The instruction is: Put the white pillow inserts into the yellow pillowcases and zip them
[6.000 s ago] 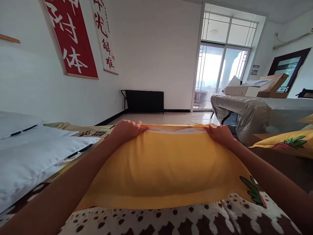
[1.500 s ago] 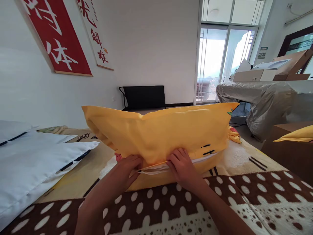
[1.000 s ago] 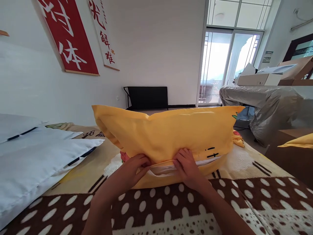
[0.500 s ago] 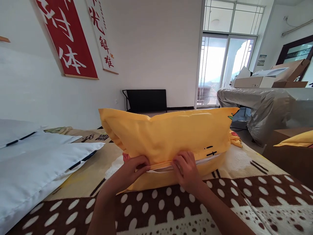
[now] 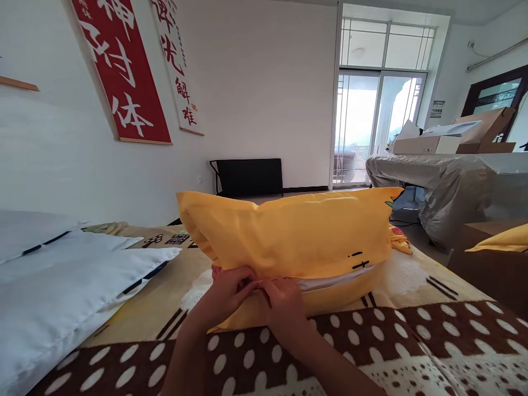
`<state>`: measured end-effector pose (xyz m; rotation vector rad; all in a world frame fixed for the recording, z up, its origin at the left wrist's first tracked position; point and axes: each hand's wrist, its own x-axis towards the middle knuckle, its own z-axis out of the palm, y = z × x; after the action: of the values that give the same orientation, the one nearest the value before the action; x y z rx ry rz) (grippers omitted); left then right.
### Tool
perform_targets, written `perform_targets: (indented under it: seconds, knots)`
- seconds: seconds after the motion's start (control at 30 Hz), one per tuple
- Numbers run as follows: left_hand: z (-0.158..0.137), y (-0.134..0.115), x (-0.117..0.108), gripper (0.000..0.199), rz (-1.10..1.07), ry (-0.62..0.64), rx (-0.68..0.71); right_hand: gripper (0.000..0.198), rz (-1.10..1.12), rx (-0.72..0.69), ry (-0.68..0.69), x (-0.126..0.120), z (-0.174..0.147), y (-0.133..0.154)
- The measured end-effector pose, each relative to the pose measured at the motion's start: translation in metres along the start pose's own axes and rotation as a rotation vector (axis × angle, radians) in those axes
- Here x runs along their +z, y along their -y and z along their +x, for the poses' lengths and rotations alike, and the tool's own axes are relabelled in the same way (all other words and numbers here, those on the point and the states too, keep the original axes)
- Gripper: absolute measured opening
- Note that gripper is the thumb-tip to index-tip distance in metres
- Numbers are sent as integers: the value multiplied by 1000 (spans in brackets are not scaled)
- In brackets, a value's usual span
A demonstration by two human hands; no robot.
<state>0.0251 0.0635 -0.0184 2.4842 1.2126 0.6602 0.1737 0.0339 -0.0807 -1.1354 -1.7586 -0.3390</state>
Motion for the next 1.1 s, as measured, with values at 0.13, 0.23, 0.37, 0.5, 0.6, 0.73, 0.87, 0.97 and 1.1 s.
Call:
perform_targets:
  seconds: [0.13,0.23,0.37,0.5,0.6,0.73,0.87,0.97,1.1]
  knots:
    - [2,-6,3,32,12,-41,-15,19,88,37,5,3,-6,-13]
    - [3,-12,6,29,63,-89,25,18,125,76,19,4,-6,-19]
    - [4,-15,8,27,154,-134,6,11,111,101,46,6,-4,-21]
    - [4,-14,6,29,164,-98,-25,10,116,166,136,3,-3,-19]
    - [3,-13,5,32,117,-41,-43,11,194,205,194,-3,-3,-16]
    - [1,-11,3,31,64,53,-46,13,240,290,253,-3,-3,-13]
    - [-1,-10,3,35,47,71,-43,13,182,255,296,1,-4,-12]
    - [-2,-8,3,35,54,81,-46,13,146,218,335,3,-4,-11]
    - [-1,-9,3,32,62,87,-3,10,124,227,331,5,-6,-9]
